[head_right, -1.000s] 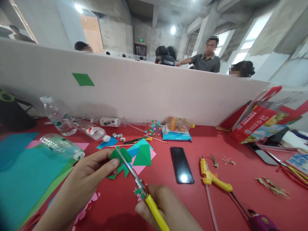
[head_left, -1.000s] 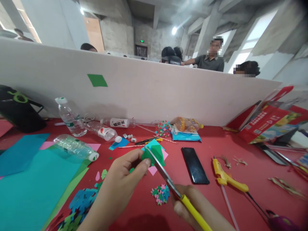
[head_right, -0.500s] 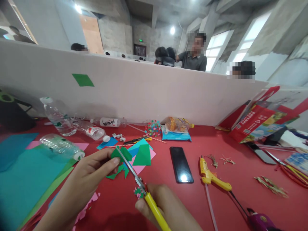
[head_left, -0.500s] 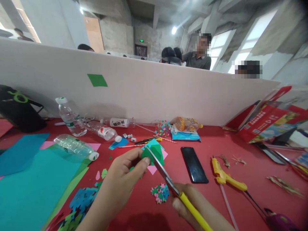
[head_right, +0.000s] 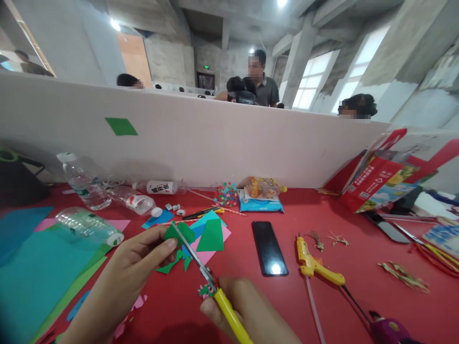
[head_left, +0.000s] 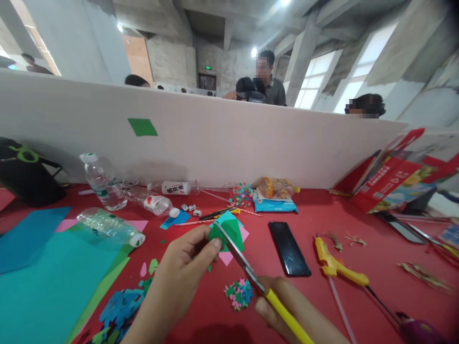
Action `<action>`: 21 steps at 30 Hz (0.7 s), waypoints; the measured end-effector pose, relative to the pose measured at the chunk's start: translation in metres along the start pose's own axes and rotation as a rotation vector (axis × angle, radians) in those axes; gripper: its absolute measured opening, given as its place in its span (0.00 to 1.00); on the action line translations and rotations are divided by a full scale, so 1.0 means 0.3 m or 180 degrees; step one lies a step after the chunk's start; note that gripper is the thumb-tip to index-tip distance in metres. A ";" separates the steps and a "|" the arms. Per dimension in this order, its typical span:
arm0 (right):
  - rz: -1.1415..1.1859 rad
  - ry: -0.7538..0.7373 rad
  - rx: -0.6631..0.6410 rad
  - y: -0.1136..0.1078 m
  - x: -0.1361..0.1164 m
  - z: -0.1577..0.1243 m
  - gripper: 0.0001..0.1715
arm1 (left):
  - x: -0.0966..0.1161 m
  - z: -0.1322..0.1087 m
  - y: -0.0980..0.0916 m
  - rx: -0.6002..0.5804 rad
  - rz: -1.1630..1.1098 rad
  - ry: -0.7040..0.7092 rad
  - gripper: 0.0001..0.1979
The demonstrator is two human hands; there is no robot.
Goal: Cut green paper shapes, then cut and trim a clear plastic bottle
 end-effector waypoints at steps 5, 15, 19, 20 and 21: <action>-0.0200 -0.0130 -0.0415 -0.018 -0.019 0.026 0.36 | -0.010 0.005 -0.025 0.0042 0.0133 0.0062 0.13; 0.0039 -0.0074 -0.0408 -0.029 -0.003 -0.008 0.34 | -0.003 -0.001 -0.025 0.0223 -0.0154 0.0089 0.10; 0.0305 0.0072 -0.0356 -0.017 0.035 -0.012 0.35 | 0.012 -0.015 -0.015 0.0263 -0.0249 0.0157 0.10; 0.0357 0.0049 -0.0373 -0.011 0.037 -0.012 0.35 | 0.014 -0.017 -0.013 0.0278 -0.0277 0.0166 0.10; 0.0401 -0.0015 -0.0394 -0.004 0.034 -0.012 0.35 | 0.015 -0.019 -0.011 0.0289 -0.0308 0.0175 0.09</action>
Point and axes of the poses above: each hand's wrist, its own z-axis towards the middle knuckle, its own y-axis out of the palm, x = y × z, the point moved 5 cm from there along z, towards the middle knuckle, and after that the axes turned 13 degrees about z, right-handed, at the moved point
